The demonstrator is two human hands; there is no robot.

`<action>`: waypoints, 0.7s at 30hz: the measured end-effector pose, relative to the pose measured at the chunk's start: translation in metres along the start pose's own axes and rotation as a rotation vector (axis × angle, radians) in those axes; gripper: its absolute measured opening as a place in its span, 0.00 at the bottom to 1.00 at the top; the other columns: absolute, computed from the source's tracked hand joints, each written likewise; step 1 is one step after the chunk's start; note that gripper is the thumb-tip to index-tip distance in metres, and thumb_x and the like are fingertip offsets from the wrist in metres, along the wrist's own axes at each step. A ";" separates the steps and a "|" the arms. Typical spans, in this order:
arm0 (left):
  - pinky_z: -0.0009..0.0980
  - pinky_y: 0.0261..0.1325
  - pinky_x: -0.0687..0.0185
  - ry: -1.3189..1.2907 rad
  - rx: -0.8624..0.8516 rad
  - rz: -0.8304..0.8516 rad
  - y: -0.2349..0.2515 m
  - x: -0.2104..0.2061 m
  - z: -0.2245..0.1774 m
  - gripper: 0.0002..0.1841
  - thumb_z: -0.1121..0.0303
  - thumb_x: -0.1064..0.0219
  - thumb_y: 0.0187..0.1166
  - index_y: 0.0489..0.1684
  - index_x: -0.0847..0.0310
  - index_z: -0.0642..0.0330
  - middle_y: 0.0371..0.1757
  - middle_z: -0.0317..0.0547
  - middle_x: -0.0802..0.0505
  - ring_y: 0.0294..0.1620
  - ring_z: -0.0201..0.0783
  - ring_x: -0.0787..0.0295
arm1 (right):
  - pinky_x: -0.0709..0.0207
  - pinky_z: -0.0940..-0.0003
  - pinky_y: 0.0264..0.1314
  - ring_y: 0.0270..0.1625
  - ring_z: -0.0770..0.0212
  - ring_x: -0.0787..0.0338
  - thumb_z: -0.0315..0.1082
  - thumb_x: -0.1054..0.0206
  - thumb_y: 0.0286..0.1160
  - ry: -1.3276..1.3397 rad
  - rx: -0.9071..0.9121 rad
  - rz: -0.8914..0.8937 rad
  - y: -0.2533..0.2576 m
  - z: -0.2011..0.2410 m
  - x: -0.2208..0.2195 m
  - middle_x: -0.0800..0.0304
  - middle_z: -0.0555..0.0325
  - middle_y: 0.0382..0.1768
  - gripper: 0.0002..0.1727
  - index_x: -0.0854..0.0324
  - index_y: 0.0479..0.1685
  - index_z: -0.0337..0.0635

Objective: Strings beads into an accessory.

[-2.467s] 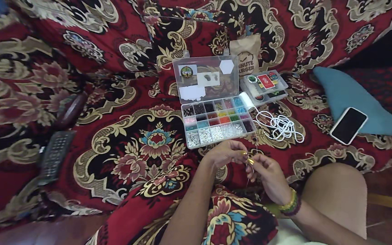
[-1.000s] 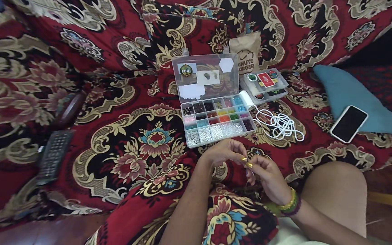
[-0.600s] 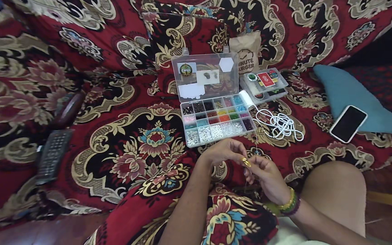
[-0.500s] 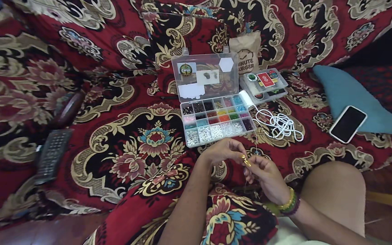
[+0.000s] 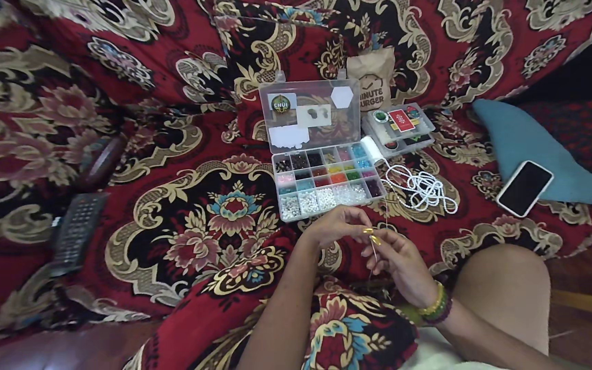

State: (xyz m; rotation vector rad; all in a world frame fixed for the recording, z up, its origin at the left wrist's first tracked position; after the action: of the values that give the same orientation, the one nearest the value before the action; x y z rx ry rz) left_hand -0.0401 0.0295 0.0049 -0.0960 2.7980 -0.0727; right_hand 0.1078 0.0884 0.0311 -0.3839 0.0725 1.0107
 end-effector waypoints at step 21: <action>0.26 0.48 0.11 0.048 0.033 -0.061 -0.001 0.000 -0.005 0.02 0.75 0.32 0.75 0.36 0.14 0.57 0.34 0.29 0.07 0.36 0.25 0.09 | 0.09 0.70 0.37 0.34 0.63 0.05 0.28 0.51 0.82 0.055 0.016 0.051 0.001 -0.005 0.002 0.05 0.54 0.41 0.14 0.22 0.54 0.35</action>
State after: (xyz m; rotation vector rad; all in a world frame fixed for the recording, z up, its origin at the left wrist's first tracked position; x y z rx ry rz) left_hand -0.0412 0.0286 0.0097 -0.1740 2.8409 -0.1373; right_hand 0.1090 0.0889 0.0255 -0.3970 0.1408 1.0492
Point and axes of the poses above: each hand's wrist, its own y-axis towards the middle knuckle, its own x-axis out of the back of the hand, z = x × y, the point moved 5 cm from there along y, towards the middle knuckle
